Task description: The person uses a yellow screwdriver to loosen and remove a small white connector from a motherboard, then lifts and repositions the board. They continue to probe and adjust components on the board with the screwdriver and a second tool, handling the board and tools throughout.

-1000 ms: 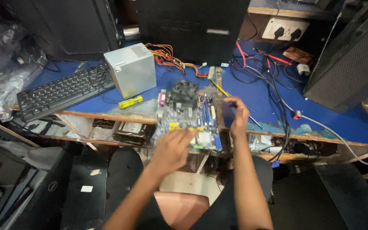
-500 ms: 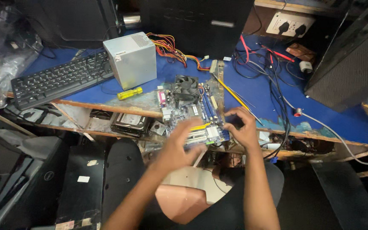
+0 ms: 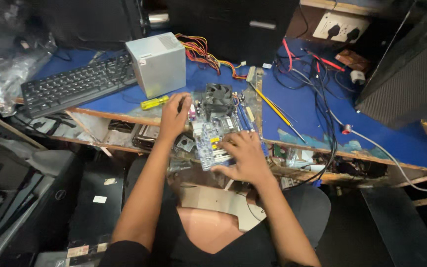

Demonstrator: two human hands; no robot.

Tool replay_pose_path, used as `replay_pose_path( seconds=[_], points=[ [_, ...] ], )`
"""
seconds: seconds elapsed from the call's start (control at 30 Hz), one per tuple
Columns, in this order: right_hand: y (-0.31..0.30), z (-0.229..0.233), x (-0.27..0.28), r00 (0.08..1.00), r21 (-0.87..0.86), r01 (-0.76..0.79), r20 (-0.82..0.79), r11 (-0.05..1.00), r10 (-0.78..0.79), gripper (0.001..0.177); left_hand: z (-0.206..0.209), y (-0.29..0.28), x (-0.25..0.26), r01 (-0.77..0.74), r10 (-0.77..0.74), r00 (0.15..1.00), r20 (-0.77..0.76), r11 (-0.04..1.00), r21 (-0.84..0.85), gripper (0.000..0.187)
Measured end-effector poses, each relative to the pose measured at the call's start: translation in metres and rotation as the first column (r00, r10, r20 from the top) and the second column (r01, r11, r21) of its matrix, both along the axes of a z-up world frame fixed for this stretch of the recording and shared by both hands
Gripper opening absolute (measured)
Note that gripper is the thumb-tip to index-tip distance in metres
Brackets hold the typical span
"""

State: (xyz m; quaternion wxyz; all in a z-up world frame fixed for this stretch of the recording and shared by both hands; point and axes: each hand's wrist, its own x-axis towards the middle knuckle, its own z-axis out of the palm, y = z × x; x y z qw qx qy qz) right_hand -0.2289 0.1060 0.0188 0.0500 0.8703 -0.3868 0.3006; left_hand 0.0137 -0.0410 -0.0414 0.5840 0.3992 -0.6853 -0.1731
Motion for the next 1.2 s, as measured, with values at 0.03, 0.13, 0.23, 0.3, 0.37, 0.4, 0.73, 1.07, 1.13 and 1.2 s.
replay_pose_path(
  seconds=[0.03, 0.13, 0.23, 0.3, 0.37, 0.4, 0.73, 1.07, 1.13, 1.2],
  points=[
    [-0.001, 0.002, -0.005, 1.0, 0.015, -0.002, -0.01, 1.0, 0.002, 0.062, 0.0, -0.001, 0.001, -0.004, 0.006, 0.999, -0.045, 0.999, 0.05, 0.029],
    [-0.001, 0.005, -0.027, 1.0, 0.019, -0.002, -0.005, 1.0, 0.002, 0.053, 0.0, -0.004, 0.002, -0.012, 0.028, 0.989, -0.147, 0.994, 0.113, 0.03],
    [0.0, 0.009, -0.049, 0.992, 0.032, 0.126, 0.005, 0.991, -0.126, 0.051, -0.001, -0.003, 0.006, 0.019, -0.007, 0.98, -0.2, 0.998, 0.06, 0.03],
    [0.004, 0.008, -0.055, 0.979, 0.073, 0.201, 0.016, 0.977, -0.202, 0.06, -0.003, 0.0, 0.007, 0.012, -0.007, 0.986, -0.168, 0.999, 0.031, 0.031],
    [0.004, 0.01, -0.056, 0.972, 0.122, 0.224, 0.042, 0.967, -0.231, 0.079, -0.001, -0.003, 0.003, -0.034, 0.035, 0.996, -0.077, 0.999, 0.016, 0.031],
    [0.005, 0.009, -0.052, 0.963, 0.099, 0.267, 0.002, 0.959, -0.269, 0.084, -0.001, -0.003, 0.001, -0.026, 0.027, 0.997, -0.073, 1.0, 0.015, 0.032],
    [-0.01, 0.002, 0.022, 0.813, 0.053, 0.58, 0.015, 0.813, -0.582, 0.074, -0.014, -0.023, 0.007, 0.138, -0.13, 0.99, -0.055, 0.97, 0.2, 0.053],
    [-0.057, 0.025, 0.038, 0.722, 0.318, 0.686, -0.191, 0.654, -0.665, 0.048, -0.02, -0.032, 0.014, 0.225, -0.188, 0.965, -0.184, 0.951, 0.21, 0.066],
    [-0.065, 0.022, 0.034, 0.769, 0.244, 0.638, -0.148, 0.73, -0.622, 0.045, -0.021, -0.033, 0.018, 0.243, -0.178, 0.957, -0.228, 0.923, 0.3, 0.065],
    [-0.071, 0.014, 0.034, 0.808, 0.199, 0.589, -0.11, 0.783, -0.579, 0.044, -0.023, -0.032, 0.021, 0.271, -0.188, 0.947, -0.261, 0.904, 0.33, 0.064]
  ],
)
